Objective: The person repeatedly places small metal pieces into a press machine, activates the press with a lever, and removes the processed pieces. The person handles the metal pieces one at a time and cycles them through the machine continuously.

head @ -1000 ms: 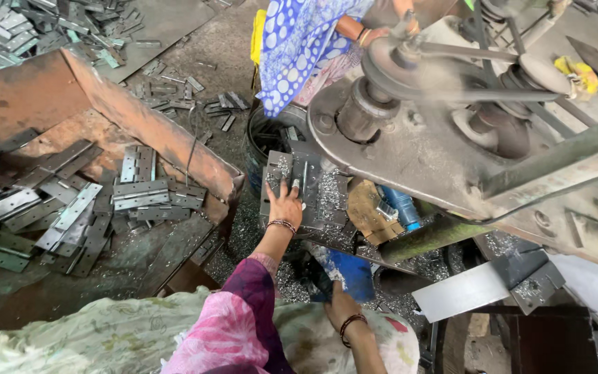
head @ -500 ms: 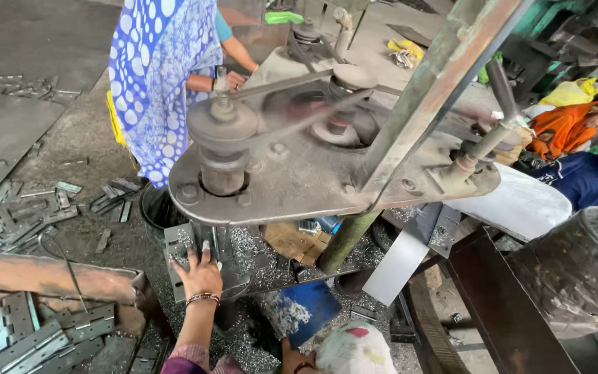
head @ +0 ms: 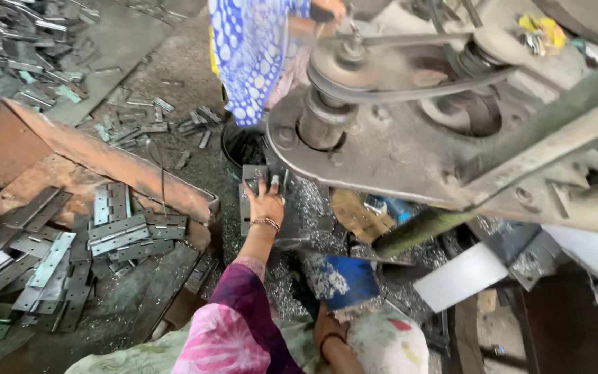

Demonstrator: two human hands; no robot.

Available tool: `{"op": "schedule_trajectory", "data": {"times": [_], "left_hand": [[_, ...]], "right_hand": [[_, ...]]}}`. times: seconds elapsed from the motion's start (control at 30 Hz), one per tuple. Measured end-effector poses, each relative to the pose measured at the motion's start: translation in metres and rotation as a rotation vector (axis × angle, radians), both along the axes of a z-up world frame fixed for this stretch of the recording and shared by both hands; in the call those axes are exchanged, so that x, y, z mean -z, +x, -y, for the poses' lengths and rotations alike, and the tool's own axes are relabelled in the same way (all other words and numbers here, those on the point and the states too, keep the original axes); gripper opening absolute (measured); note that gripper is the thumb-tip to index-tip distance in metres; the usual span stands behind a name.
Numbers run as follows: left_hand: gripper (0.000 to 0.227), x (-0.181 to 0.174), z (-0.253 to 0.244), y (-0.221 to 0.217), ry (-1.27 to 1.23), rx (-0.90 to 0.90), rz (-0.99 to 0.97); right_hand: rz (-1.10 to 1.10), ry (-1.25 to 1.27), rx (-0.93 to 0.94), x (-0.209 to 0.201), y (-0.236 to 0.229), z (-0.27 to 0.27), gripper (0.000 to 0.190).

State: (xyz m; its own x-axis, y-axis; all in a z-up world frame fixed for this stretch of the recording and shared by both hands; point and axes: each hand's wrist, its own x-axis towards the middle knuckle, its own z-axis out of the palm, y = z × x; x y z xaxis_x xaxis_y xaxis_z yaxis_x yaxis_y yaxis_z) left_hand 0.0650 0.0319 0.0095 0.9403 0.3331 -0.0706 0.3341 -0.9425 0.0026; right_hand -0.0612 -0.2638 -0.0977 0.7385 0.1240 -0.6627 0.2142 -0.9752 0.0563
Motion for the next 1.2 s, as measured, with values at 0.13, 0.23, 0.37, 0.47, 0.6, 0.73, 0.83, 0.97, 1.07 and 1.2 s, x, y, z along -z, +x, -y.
{"op": "schedule_trajectory", "data": {"times": [0.13,0.23,0.37,0.47,0.6,0.73,0.83,0.97,1.07,1.2], "left_hand": [[0.041,0.022,0.004,-0.021,-0.027,0.000,0.006],[0.042,0.017,-0.001,0.005,-0.023,-0.018,0.041],[0.044,0.014,-0.007,-0.004,-0.099,-0.019,0.049],[0.040,0.011,0.001,-0.028,-0.046,0.045,0.007],[0.044,0.005,0.021,-0.084,-0.068,0.123,0.095],[0.033,0.021,0.044,-0.148,-0.024,0.240,0.282],[0.026,0.022,0.047,-0.167,0.050,0.320,0.476],[0.023,0.005,0.048,-0.172,0.051,0.338,0.666],[0.011,-0.004,0.049,-0.163,-0.072,0.228,0.742],[0.023,0.017,0.046,-0.142,-0.656,-0.271,0.953]], "right_hand": [[-0.033,0.021,0.008,0.029,-0.033,0.012,0.062],[0.032,0.092,0.001,0.009,-0.014,0.016,0.057],[0.023,0.118,-0.039,-0.048,-0.011,0.015,0.067],[0.088,0.251,-0.021,-0.082,-0.005,0.018,0.050],[0.122,0.251,-0.048,-0.101,-0.004,0.003,0.042],[0.111,0.222,-0.062,-0.106,-0.011,0.001,0.044],[0.111,0.222,-0.062,-0.113,-0.009,0.001,0.052],[0.082,0.236,-0.063,-0.117,-0.009,0.004,0.066],[0.279,0.342,-0.159,-0.112,0.008,0.003,0.070],[0.492,0.665,-0.085,-0.089,0.055,-0.013,0.065]]}}
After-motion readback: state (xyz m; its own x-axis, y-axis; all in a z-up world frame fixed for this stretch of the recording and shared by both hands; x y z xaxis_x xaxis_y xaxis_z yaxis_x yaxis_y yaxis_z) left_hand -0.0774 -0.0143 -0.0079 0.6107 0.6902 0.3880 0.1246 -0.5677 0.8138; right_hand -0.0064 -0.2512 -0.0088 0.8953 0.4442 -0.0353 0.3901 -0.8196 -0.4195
